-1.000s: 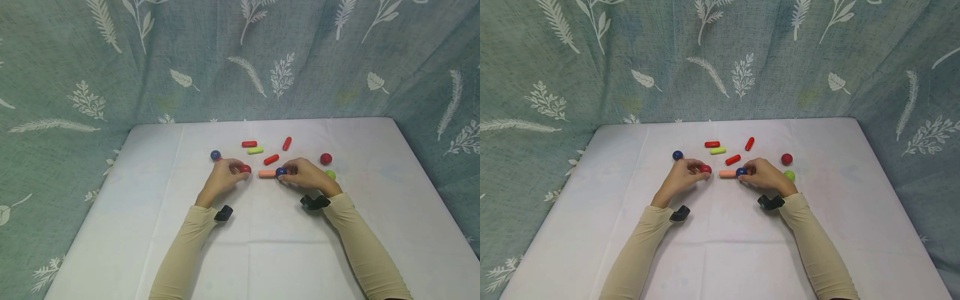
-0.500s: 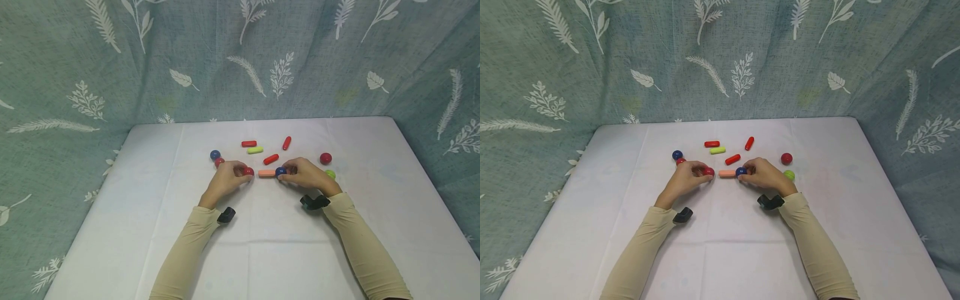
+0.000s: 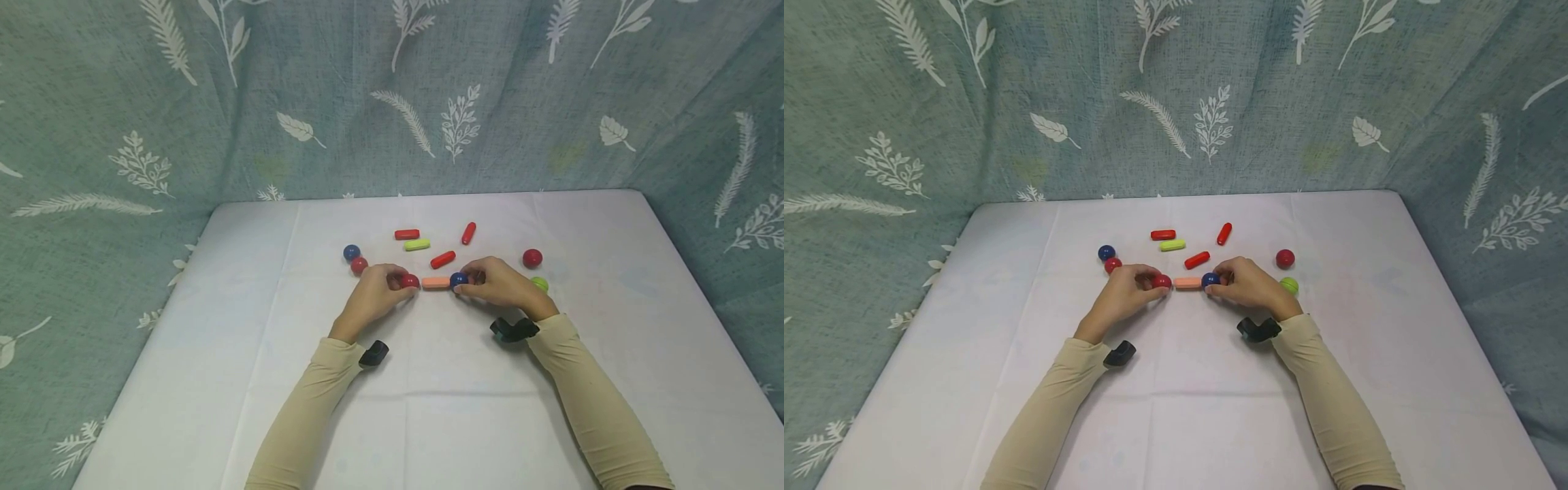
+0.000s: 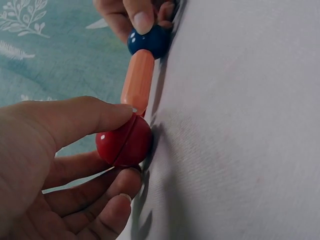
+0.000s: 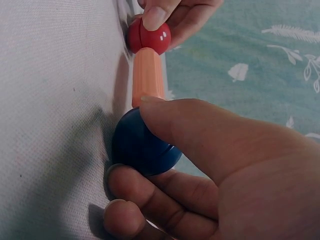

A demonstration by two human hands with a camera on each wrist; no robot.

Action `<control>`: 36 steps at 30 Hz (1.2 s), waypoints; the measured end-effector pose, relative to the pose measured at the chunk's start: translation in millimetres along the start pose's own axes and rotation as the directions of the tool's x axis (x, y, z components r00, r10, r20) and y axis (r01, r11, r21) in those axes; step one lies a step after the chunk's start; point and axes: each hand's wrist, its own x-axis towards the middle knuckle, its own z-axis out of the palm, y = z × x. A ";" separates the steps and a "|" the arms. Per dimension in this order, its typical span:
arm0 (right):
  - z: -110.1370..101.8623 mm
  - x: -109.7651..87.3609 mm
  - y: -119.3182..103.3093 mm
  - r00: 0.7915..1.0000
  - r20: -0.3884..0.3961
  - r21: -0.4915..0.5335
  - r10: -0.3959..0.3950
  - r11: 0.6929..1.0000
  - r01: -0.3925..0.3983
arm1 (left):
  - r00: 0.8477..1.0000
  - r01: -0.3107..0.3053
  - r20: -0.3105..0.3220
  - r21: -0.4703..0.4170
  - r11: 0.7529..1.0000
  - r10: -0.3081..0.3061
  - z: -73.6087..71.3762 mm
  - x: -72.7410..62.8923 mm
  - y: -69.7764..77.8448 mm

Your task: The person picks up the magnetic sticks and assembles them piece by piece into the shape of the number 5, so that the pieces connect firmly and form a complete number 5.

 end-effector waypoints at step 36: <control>0.3 -1.0 -2.1 1.000 -0.006 -0.002 0.019 1.000 -0.019 | 1.000 -0.020 0.004 0.019 1.000 0.020 3.5 -1.0 4.5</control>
